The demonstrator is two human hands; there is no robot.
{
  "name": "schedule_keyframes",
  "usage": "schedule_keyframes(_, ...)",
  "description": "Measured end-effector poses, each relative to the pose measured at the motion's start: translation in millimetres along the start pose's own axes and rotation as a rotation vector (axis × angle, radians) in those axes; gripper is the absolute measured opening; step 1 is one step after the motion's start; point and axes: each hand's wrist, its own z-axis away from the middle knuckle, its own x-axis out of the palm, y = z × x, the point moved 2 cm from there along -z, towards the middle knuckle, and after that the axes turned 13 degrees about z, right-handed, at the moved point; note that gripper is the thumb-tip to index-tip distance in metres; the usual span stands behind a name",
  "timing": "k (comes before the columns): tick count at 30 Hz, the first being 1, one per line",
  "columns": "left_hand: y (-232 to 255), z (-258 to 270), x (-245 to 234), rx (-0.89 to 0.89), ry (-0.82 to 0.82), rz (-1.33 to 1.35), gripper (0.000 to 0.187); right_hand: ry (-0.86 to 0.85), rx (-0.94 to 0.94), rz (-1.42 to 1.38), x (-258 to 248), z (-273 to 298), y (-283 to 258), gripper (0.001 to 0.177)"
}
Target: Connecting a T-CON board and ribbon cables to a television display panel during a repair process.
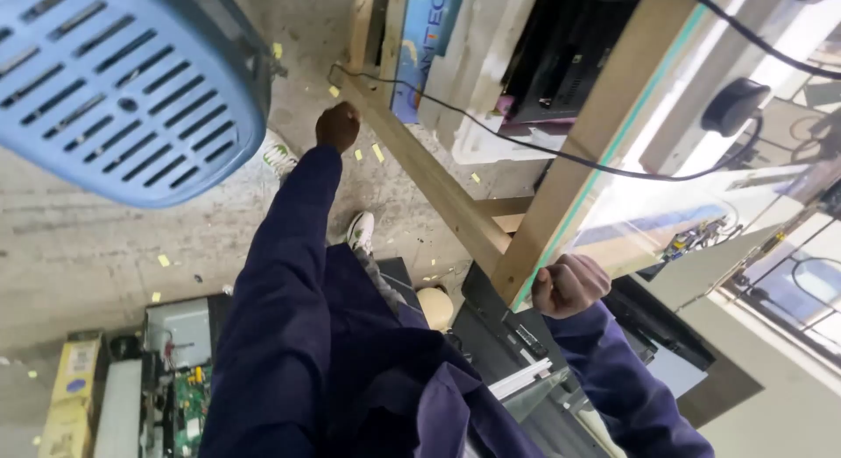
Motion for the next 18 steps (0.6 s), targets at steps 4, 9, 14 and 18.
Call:
schedule_keyframes(4,22.8,-23.1,-24.7,-0.075,0.156,-0.018,0.02,-0.012,0.007,-0.051,4.5,5.1,8.4,0.053)
schedule_keyframes(9,149.1,-53.9,-80.8,0.297,0.262,0.214,0.043,0.006,-0.003,-0.089,4.4,4.8,8.2,0.051)
schedule_keyframes(14,154.7,-71.8,-26.6,0.465,-0.129,0.381,0.046,0.021,0.022,-0.116,0.9,-1.5,6.1,0.051)
schedule_keyframes(18,86.1,-14.9,0.3,0.424,-0.131,0.148,0.033,-0.038,-0.013,-0.124,-4.2,-7.6,5.1,0.049)
